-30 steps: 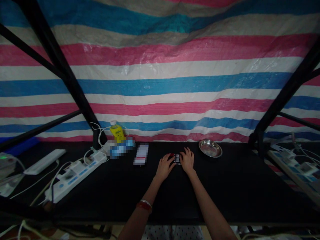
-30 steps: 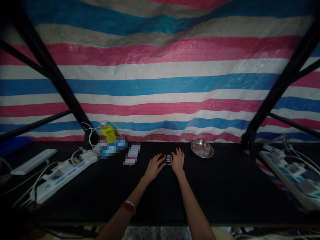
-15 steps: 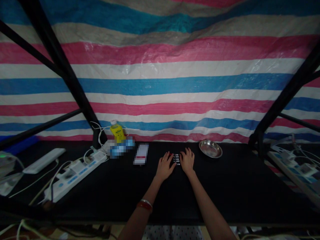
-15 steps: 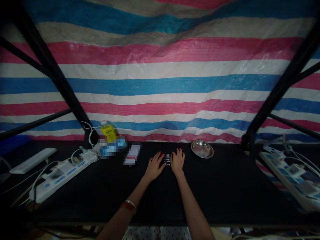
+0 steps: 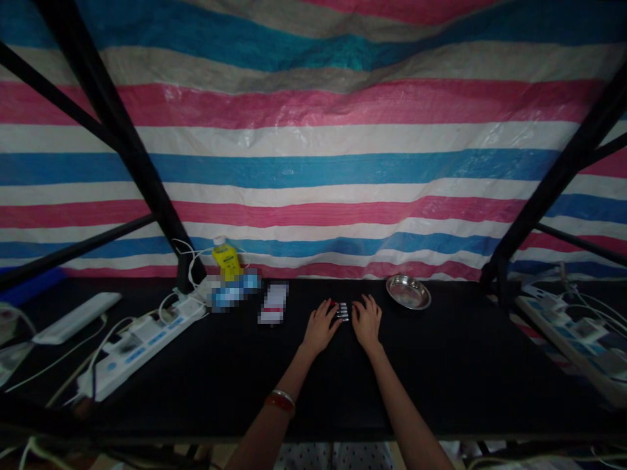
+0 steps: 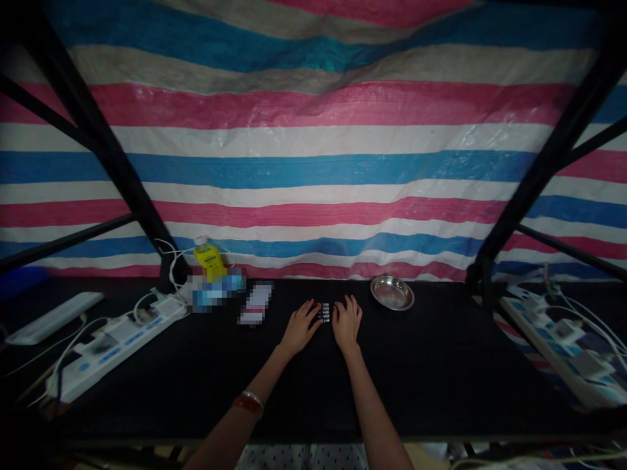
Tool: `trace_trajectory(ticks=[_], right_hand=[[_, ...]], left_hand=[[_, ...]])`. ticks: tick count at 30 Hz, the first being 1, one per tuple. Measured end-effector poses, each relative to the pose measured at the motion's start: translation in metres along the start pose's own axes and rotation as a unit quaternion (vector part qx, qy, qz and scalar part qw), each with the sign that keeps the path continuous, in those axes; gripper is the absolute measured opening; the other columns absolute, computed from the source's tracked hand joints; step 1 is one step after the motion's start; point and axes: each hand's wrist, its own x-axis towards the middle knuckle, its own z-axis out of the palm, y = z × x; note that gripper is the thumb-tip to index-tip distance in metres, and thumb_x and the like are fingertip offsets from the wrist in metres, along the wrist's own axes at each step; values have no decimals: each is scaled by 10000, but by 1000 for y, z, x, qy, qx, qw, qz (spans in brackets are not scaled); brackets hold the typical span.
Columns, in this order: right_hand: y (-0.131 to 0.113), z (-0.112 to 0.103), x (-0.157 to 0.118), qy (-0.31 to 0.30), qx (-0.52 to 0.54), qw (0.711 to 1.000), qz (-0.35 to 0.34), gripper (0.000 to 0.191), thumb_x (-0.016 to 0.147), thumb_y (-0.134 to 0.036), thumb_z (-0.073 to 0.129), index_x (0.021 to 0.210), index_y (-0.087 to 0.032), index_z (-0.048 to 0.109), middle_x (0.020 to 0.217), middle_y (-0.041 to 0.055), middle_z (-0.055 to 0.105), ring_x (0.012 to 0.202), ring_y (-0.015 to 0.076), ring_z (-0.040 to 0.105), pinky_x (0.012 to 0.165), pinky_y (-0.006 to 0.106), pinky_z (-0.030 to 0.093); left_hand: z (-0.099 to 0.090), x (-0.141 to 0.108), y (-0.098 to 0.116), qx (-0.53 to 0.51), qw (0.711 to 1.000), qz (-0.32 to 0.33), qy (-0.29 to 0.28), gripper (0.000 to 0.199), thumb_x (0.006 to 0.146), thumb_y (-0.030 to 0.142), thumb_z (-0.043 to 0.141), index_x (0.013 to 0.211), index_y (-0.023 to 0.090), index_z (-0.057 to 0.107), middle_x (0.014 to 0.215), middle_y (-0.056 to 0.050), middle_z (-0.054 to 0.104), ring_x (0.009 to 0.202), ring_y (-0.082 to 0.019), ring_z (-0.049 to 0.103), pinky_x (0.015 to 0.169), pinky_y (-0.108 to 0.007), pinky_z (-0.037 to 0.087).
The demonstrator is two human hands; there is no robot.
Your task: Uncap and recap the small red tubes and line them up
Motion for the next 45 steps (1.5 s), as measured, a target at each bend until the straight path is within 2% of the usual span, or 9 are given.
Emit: trace_trajectory(ticks=[11, 19, 22, 26, 30, 33, 35, 40, 45], right_hand=[[14, -12, -19, 56, 47, 993, 90, 304, 869, -275, 381, 997, -206, 648, 1193, 105, 560, 1219, 261, 377, 941, 426, 279], [14, -14, -20, 56, 77, 990, 107, 328, 873, -287, 349, 989, -195, 642, 1158, 114, 575, 1194, 265, 398, 937, 425, 279], [14, -13, -20, 61, 83, 989, 107, 334, 876, -294, 342, 982, -192, 641, 1142, 112, 583, 1179, 258, 410, 935, 417, 279], [16, -14, -20, 67, 89, 987, 112, 333, 876, -312, 348, 973, -189, 642, 1132, 109, 590, 1165, 258, 423, 932, 411, 284], [16, -14, -22, 60, 91, 988, 107, 324, 872, -309, 359, 970, -188, 644, 1123, 107, 596, 1161, 258, 429, 931, 408, 291], [16, -15, -23, 55, 86, 989, 107, 318, 869, -298, 361, 962, -190, 645, 1115, 108, 600, 1158, 258, 431, 924, 411, 296], [16, -15, -23, 52, 80, 990, 107, 310, 862, -290, 370, 961, -189, 646, 1114, 111, 599, 1158, 261, 429, 923, 414, 296], [16, -13, -23, 44, 72, 991, 104, 290, 845, -272, 392, 942, -193, 653, 1118, 107, 594, 1161, 264, 425, 924, 409, 299], [17, -14, -24, 39, 76, 991, 99, 275, 833, -257, 411, 956, -198, 651, 1127, 100, 586, 1168, 262, 416, 934, 405, 291]], left_hand=[[-2, 5, 0, 0, 1000, 17, 1, 445, 896, 423, 408, 1314, 272, 409, 1385, -73, 413, 1292, -227, 348, 1005, -428, 358], [-1, 7, -2, -12, 1000, 28, -3, 424, 893, 400, 429, 1297, 269, 430, 1372, -62, 431, 1280, -222, 366, 997, -411, 373], [-1, 6, -3, -14, 999, 24, 16, 442, 887, 416, 435, 1296, 252, 422, 1383, -80, 410, 1277, -231, 364, 1003, -422, 360], [-3, 0, -2, -11, 997, -2, 71, 507, 855, 455, 466, 1299, 219, 399, 1366, -100, 403, 1215, -251, 409, 980, -423, 361], [-14, -10, 4, -12, 994, -43, 99, 458, 802, 342, 525, 1232, 202, 450, 1184, -87, 510, 1057, -245, 483, 905, -394, 384], [-22, -15, 9, -19, 995, -49, 87, 288, 772, 233, 502, 1058, 215, 534, 1023, -59, 563, 973, -229, 503, 869, -371, 376], [-25, -16, 11, -16, 996, -49, 71, 253, 752, 194, 488, 1000, 216, 536, 975, -49, 572, 951, -225, 506, 862, -368, 366], [-22, -14, 10, 7, 996, -61, 59, 367, 697, 135, 482, 1057, 204, 494, 1021, -56, 553, 987, -231, 492, 866, -367, 357], [-20, -13, 8, 9, 997, -60, 52, 443, 704, 125, 469, 1142, 190, 452, 1065, -66, 538, 1006, -227, 489, 878, -361, 360]])
